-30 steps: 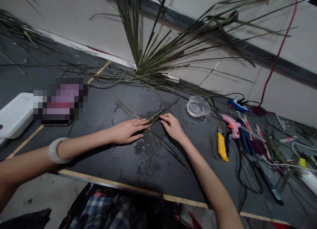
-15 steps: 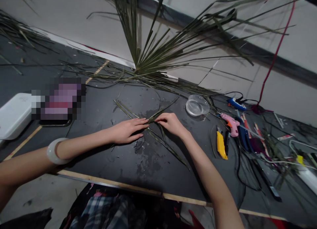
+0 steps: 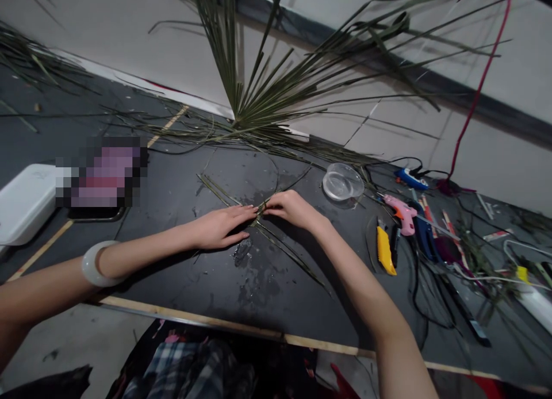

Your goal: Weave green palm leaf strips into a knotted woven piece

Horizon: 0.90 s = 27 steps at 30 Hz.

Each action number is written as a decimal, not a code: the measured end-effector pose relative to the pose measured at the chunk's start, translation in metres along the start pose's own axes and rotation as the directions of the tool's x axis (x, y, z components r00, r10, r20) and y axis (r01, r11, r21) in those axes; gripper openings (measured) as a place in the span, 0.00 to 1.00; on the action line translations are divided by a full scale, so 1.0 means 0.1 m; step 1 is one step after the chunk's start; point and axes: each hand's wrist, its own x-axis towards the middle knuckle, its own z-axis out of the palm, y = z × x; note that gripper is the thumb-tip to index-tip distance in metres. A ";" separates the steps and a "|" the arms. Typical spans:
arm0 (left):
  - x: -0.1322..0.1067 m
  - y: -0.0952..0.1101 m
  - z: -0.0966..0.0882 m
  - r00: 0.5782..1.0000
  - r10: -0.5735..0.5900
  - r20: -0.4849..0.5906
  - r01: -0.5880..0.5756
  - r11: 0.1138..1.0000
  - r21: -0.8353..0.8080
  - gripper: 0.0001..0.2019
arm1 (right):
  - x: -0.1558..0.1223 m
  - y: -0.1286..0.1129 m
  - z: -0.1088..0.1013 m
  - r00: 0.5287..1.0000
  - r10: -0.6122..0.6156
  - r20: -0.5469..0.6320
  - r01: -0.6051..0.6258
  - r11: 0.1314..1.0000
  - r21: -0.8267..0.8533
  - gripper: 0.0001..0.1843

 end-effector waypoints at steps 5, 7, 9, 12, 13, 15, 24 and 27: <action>0.00 0.00 0.00 1.000 0.008 0.015 -0.008 0.999 0.035 0.21 | 0.16 -0.04 0.04 0.994 0.110 -0.010 -0.107 0.980 0.167 0.11; 0.00 0.01 0.00 1.000 0.002 0.019 -0.003 0.999 0.046 0.21 | 0.20 -0.02 0.06 0.988 0.152 0.025 -0.153 0.958 0.243 0.11; 0.00 0.01 -0.01 1.000 -0.002 0.020 0.001 0.999 0.047 0.21 | 0.23 0.03 0.05 0.983 0.157 0.098 -0.180 0.936 0.302 0.12; 0.00 0.02 -0.02 1.000 -0.003 0.020 0.002 0.999 0.037 0.22 | 0.24 0.12 -0.01 0.959 0.123 0.254 -0.210 0.911 0.354 0.14; 0.00 0.02 -0.02 1.000 -0.007 0.022 0.006 0.999 0.033 0.22 | 0.24 0.15 -0.03 0.951 0.114 0.287 -0.218 0.907 0.360 0.15; 0.00 0.02 -0.03 1.000 -0.017 0.026 0.016 1.000 0.026 0.22 | 0.23 0.19 -0.06 0.951 0.097 0.295 -0.203 0.913 0.353 0.14; -0.01 -0.02 0.01 1.000 0.001 0.023 -0.001 1.000 0.031 0.22 | 0.28 0.14 -0.03 0.990 -0.023 0.142 -0.007 0.979 0.203 0.08; -0.01 -0.02 0.01 1.000 0.007 -0.003 -0.007 0.999 0.053 0.21 | 0.31 0.18 0.08 0.995 0.022 0.093 -0.042 0.974 0.221 0.11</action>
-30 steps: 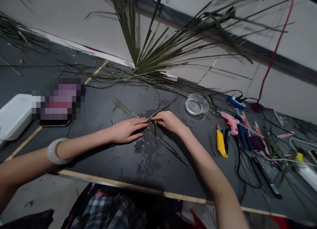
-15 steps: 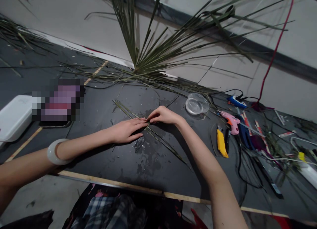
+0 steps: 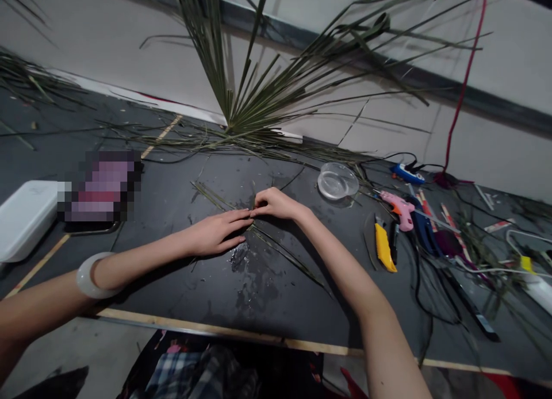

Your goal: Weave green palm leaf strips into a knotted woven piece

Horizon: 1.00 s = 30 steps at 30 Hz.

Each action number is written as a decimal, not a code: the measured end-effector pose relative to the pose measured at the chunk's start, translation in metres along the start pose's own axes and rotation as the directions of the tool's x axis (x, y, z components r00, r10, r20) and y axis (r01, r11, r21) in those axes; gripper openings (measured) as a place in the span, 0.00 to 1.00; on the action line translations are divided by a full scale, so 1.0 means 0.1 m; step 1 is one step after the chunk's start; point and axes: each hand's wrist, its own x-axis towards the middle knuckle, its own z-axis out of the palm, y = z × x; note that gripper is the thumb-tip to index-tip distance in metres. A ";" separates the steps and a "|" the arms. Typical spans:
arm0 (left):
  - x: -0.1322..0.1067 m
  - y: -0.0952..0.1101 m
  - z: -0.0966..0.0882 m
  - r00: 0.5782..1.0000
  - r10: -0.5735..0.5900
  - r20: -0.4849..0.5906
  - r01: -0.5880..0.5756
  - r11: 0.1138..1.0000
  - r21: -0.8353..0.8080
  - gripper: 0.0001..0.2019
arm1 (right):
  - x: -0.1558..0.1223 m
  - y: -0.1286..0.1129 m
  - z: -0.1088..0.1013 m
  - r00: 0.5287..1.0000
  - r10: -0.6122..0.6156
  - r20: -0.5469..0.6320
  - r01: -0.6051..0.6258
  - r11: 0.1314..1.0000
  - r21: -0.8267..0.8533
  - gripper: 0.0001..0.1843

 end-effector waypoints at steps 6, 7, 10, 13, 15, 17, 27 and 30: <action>0.01 0.02 -0.04 0.997 0.051 -0.052 -0.051 0.999 0.017 0.19 | 0.01 0.10 0.17 0.989 -0.012 -0.144 0.020 0.998 0.056 0.09; 0.02 0.02 -0.04 0.997 0.058 -0.050 -0.058 0.998 0.015 0.19 | 0.00 0.10 0.17 0.988 -0.012 -0.152 0.020 0.998 0.056 0.09; 0.02 0.01 -0.04 0.997 0.064 -0.035 -0.064 0.998 0.022 0.20 | -0.03 0.07 0.11 0.994 -0.014 -0.111 0.022 0.997 0.069 0.09; 0.02 0.00 -0.04 0.998 0.065 -0.016 -0.064 0.997 0.046 0.20 | -0.04 0.06 -0.01 0.999 -0.037 0.019 0.034 0.990 0.136 0.11; 0.02 0.00 -0.04 0.998 0.062 -0.005 -0.062 0.996 0.060 0.20 | -0.03 0.08 -0.08 0.992 -0.053 0.114 0.031 0.981 0.192 0.12; 0.02 0.00 -0.04 0.998 0.060 -0.004 -0.060 0.996 0.068 0.20 | -0.02 0.10 -0.12 0.985 -0.060 0.163 0.023 0.974 0.224 0.12; 0.03 0.01 -0.05 0.998 0.064 0.015 -0.065 0.996 0.062 0.20 | 0.03 0.10 -0.07 0.988 -0.072 0.133 0.046 0.981 0.190 0.08; 0.03 0.01 -0.06 0.998 0.051 0.025 -0.052 0.997 0.051 0.19 | 0.03 0.08 -0.06 0.992 -0.053 0.116 0.034 0.987 0.159 0.08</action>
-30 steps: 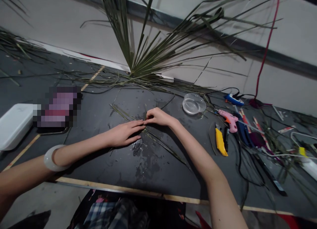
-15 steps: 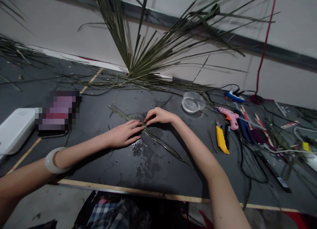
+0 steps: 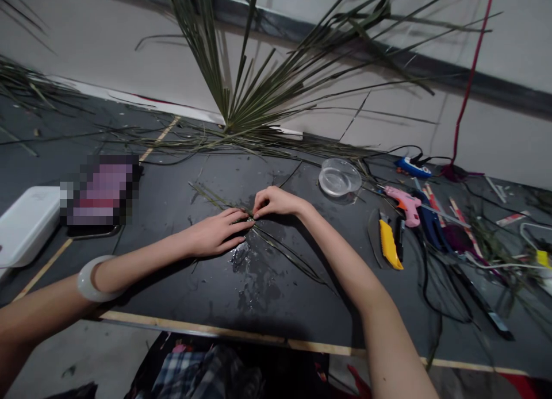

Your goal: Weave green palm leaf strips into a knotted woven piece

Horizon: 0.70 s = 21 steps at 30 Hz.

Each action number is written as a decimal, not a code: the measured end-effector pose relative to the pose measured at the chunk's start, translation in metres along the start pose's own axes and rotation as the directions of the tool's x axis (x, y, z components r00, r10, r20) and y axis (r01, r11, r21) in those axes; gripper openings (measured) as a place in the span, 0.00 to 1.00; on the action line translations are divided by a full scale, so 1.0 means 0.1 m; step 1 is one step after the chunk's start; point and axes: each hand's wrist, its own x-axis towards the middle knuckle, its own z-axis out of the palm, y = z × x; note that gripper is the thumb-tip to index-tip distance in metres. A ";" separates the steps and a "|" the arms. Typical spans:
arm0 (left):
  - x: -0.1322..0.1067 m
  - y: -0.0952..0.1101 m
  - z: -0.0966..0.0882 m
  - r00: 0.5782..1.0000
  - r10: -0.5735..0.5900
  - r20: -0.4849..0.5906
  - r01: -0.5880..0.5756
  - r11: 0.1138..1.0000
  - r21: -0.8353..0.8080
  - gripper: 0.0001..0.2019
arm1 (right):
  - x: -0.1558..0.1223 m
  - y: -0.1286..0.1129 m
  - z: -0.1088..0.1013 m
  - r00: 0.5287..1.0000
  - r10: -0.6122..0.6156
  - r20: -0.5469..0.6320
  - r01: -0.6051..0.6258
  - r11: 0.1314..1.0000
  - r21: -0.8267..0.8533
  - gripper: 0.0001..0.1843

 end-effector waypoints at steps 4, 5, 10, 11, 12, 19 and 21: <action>-0.01 0.01 -0.01 1.000 -0.008 -0.007 0.008 1.000 -0.013 0.19 | 0.00 -0.03 0.05 0.995 0.084 -0.046 -0.085 0.996 -0.012 0.07; -0.01 0.02 -0.01 1.000 -0.009 -0.009 0.009 1.000 -0.016 0.19 | 0.00 -0.04 0.06 0.992 0.111 -0.062 -0.112 0.994 -0.010 0.07; -0.01 0.02 -0.01 1.000 -0.010 -0.028 0.009 1.000 -0.028 0.19 | 0.01 -0.11 0.12 0.969 0.210 -0.131 -0.216 0.976 -0.029 0.05; -0.01 0.02 -0.01 0.999 -0.004 -0.032 0.003 0.999 -0.032 0.19 | 0.01 -0.12 0.12 0.966 0.218 -0.138 -0.226 0.973 -0.040 0.05; -0.01 0.02 0.00 0.999 0.002 -0.033 -0.003 0.999 -0.035 0.19 | 0.01 -0.13 0.13 0.965 0.217 -0.145 -0.226 0.973 -0.053 0.05; -0.01 0.00 0.02 1.000 -0.015 -0.017 0.015 1.000 -0.026 0.19 | -0.27 -0.21 0.31 0.924 -0.019 -0.381 -0.071 0.973 -0.220 0.08; -0.02 0.01 0.01 1.000 -0.006 -0.016 0.006 1.000 -0.017 0.20 | -0.38 -0.24 0.42 0.903 -0.086 -0.420 -0.063 0.942 -0.329 0.11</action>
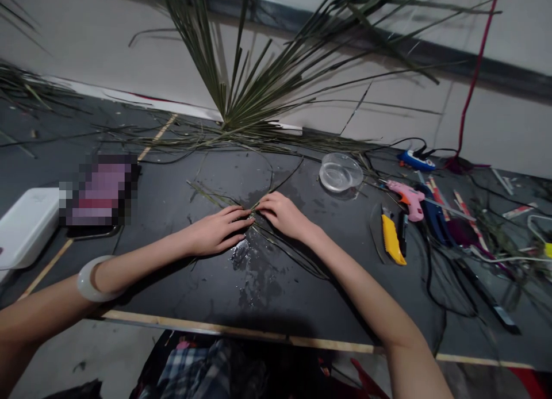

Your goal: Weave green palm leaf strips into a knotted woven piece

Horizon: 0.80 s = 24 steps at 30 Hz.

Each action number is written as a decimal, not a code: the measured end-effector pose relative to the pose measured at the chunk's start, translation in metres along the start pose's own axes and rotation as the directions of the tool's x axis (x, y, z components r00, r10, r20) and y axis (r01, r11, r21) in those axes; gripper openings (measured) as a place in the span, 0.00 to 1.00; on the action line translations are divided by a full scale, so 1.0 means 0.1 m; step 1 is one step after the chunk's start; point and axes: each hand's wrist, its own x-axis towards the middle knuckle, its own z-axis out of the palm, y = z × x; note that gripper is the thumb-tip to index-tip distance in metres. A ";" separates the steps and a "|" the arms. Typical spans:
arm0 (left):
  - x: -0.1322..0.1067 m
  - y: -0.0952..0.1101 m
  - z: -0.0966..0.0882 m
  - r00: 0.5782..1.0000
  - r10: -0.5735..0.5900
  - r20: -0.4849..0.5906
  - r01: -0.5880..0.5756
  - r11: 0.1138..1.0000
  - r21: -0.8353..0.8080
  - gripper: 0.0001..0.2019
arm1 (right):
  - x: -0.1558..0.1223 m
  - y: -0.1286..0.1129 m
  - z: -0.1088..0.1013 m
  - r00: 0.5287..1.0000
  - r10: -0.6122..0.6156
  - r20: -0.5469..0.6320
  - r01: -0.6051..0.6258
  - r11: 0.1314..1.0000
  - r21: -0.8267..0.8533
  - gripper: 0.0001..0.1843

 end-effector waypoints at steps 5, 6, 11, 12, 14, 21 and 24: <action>0.01 0.01 -0.01 1.000 0.005 -0.015 -0.005 1.000 0.022 0.19 | -0.21 -0.10 0.14 0.998 -0.064 -0.012 0.062 0.987 -0.149 0.17; 0.01 0.01 -0.01 1.000 0.006 -0.011 -0.006 1.000 0.027 0.19 | -0.23 -0.11 0.17 0.998 -0.067 -0.013 0.063 0.983 -0.174 0.18; 0.01 0.01 0.00 1.000 0.011 -0.013 -0.011 1.000 0.021 0.19 | -0.24 -0.17 0.26 0.999 -0.031 0.022 0.037 0.933 -0.358 0.20; 0.01 0.01 0.00 1.000 0.010 -0.023 -0.010 1.000 0.012 0.19 | -0.24 -0.19 0.26 0.999 -0.016 0.038 0.030 0.921 -0.388 0.20; 0.01 0.01 0.01 0.999 0.004 -0.045 -0.004 1.000 -0.010 0.19 | -0.22 -0.24 0.27 0.997 0.009 0.073 0.023 0.905 -0.425 0.20; 0.03 0.02 -0.01 0.999 -0.021 -0.045 0.019 0.999 -0.045 0.24 | -0.18 -0.24 0.21 0.997 0.001 0.082 0.028 0.934 -0.356 0.20; 0.03 0.03 -0.02 0.999 -0.046 -0.020 0.046 0.999 -0.024 0.25 | -0.21 -0.14 0.15 1.000 0.003 0.017 -0.001 0.989 -0.146 0.22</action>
